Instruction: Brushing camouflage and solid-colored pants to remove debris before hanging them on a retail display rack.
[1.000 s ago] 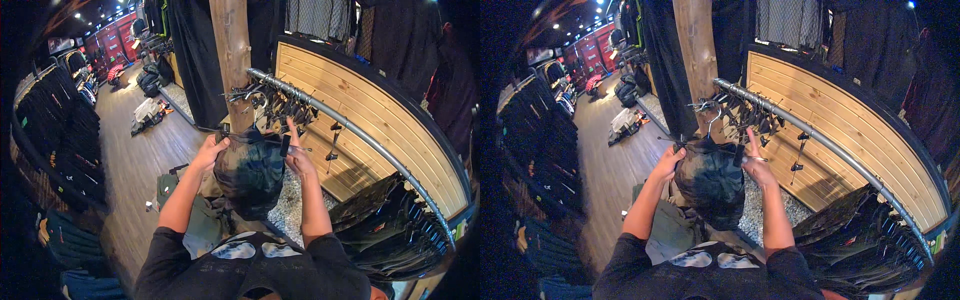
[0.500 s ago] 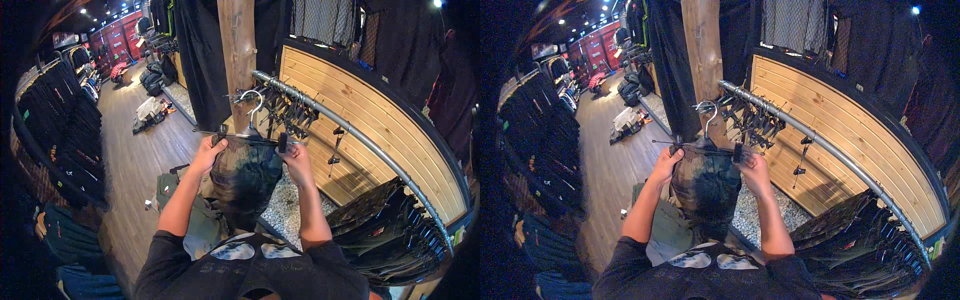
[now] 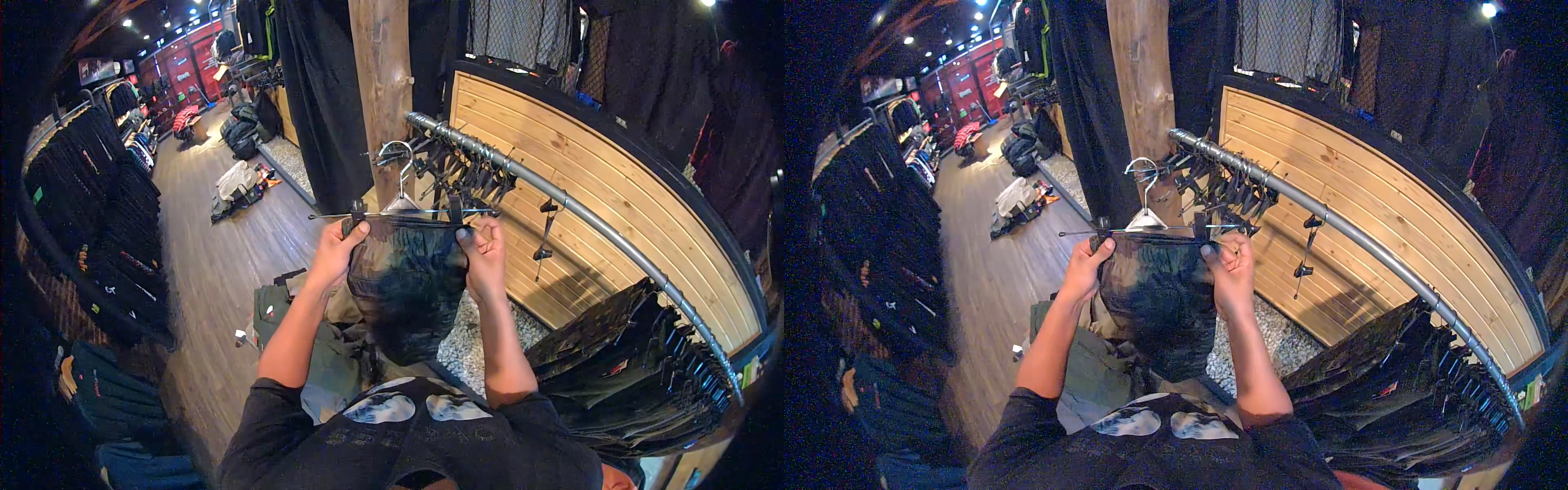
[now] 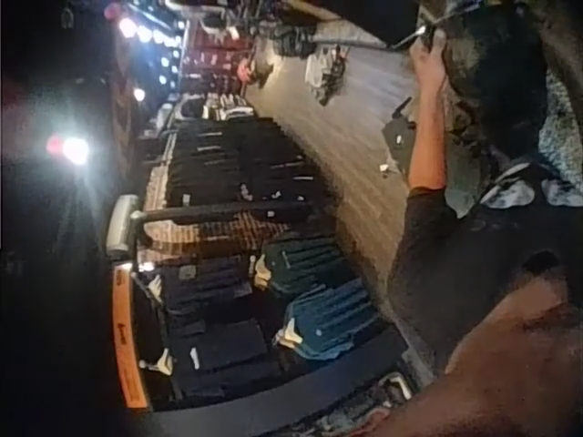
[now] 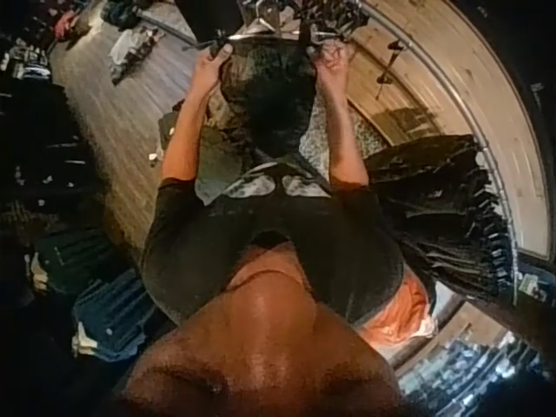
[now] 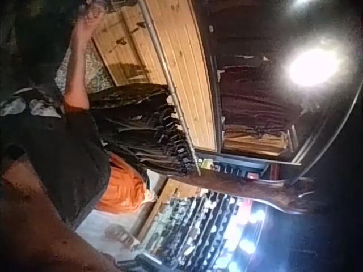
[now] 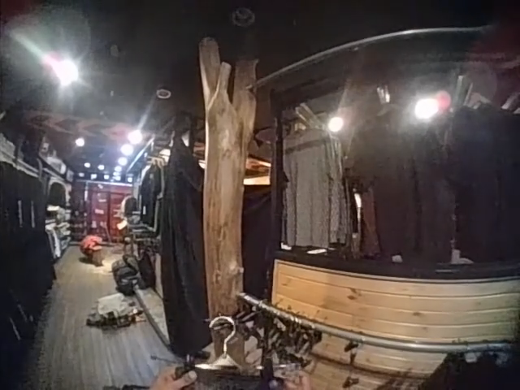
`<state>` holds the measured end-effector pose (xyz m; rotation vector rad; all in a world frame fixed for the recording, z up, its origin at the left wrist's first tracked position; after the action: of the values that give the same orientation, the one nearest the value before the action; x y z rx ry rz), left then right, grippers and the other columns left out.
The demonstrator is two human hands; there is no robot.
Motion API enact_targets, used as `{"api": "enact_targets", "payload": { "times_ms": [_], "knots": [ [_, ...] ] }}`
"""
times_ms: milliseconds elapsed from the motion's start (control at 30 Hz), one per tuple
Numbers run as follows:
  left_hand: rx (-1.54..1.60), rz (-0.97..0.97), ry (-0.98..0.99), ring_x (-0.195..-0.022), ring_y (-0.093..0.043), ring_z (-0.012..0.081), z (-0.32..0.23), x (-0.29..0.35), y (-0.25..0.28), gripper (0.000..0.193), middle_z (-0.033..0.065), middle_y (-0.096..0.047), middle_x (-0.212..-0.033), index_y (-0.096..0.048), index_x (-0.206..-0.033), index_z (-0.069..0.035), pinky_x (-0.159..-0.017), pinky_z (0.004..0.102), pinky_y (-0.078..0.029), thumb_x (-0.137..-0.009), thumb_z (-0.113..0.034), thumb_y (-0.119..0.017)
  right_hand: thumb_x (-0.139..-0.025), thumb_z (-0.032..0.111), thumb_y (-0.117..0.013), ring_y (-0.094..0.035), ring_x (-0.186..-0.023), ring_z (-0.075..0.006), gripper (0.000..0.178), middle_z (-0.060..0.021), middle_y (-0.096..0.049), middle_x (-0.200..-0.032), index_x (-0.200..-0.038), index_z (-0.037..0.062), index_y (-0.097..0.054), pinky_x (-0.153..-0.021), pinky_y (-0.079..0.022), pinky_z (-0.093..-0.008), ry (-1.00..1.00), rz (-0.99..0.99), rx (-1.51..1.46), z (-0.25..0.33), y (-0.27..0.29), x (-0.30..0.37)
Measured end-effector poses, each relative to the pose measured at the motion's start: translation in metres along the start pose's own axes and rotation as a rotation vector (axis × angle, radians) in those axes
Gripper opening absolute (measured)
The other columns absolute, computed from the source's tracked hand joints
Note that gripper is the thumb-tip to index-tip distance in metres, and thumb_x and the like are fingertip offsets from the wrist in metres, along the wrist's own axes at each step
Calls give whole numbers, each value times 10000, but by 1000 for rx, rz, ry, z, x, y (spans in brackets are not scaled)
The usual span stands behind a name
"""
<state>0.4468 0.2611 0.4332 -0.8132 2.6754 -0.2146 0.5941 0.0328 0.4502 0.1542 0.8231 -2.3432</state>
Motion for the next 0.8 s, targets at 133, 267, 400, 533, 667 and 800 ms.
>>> {"api": "enact_targets", "payload": {
  "times_ms": [133,267,400,533,667,800],
  "knots": [
    [-12,5,7,-699,-465,26,-4,4,1,219,-88,-566,-783,-624,-803,-73,-637,224,-385,-933,-235,-693,-914,-49,-613,-612,-794,-99,306,-31,-645,-965,-1110,132,-464,-647,-536,-236,-12,50,8,-2,-2,2],
    [33,8,25,-734,-517,40,-19,16,-9,184,-58,-627,-831,-666,-876,-40,-686,228,-431,-931,-213,-694,-946,56,-619,-606,-745,-69,200,-3,-647,-946,-1099,116,-506,-576,-542,-236,96,44,119,-4,-2,2],
    [-15,-33,-5,-749,-537,49,-26,27,-11,196,-38,-655,-860,-685,-934,-10,-698,238,-447,-931,-206,-693,-963,109,-614,-588,-767,-49,112,23,-641,-939,-1056,72,-563,-612,-542,-229,22,53,183,-5,-3,6],
    [-116,-5,-32,-785,-552,65,-10,29,11,220,-43,-663,-891,-690,-967,-14,-743,258,-451,-922,-229,-699,-962,124,-624,-593,-783,-42,131,29,-646,-928,-1065,51,-590,-657,-542,-229,-20,35,227,-9,-4,11],
    [-121,-4,-31,-777,-553,67,-15,34,7,216,-36,-663,-894,-689,-968,-17,-732,256,-456,-924,-229,-696,-952,114,-640,-616,-818,-50,143,18,-661,-915,-1069,39,-605,-711,-535,-236,-103,51,269,-7,-9,14],
    [-79,13,1,-765,-551,65,1,33,29,203,-32,-661,-891,-689,-965,-13,-710,255,-463,-931,-214,-687,-941,82,-647,-638,-846,-76,208,-10,-692,-959,-1136,22,-609,-743,-530,-246,-83,35,268,-12,-14,11]
  ]
}}
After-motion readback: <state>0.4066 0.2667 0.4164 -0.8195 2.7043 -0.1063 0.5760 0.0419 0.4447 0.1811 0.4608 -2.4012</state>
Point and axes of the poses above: each hand's wrist, its own x-axis away from the middle knuckle, its own y-axis out of the back of the hand, z = x × y, the point moved 4 cm from there along -x, towards the middle knuckle
